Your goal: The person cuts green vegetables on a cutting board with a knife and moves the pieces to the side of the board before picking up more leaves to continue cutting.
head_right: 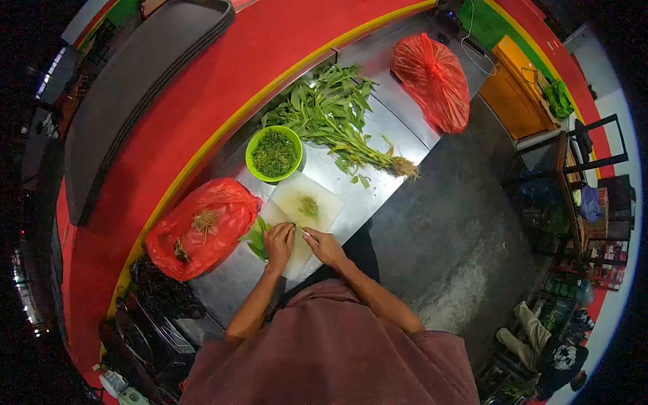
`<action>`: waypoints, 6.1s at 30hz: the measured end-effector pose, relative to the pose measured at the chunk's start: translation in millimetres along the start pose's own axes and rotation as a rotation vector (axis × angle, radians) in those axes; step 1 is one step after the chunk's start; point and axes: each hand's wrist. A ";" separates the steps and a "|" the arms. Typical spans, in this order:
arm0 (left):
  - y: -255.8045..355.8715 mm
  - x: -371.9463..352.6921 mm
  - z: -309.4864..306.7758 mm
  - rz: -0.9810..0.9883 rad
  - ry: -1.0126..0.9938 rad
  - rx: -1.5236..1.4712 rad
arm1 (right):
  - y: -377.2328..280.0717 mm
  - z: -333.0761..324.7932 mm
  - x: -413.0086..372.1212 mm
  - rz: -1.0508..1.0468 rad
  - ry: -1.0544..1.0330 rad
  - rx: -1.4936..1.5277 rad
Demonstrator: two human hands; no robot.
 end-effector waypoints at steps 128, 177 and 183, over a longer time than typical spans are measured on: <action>7.8 6.9 17.0 0.052 -0.008 0.027 | 5.9 0.5 -54.2 0.098 0.194 0.149; 60.6 -3.2 9.5 -0.109 -0.020 -0.097 | 11.1 -42.9 -43.1 0.234 -0.058 0.444; 67.8 -9.9 15.8 -0.239 -0.011 -0.119 | 12.0 -49.9 -47.4 0.203 -0.044 0.336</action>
Point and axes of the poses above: each hand's wrist, its own x-axis towards the middle knuckle, its own z-axis out of the palm, y = z × x, and after that the axes turned 2 degrees about y, right-handed
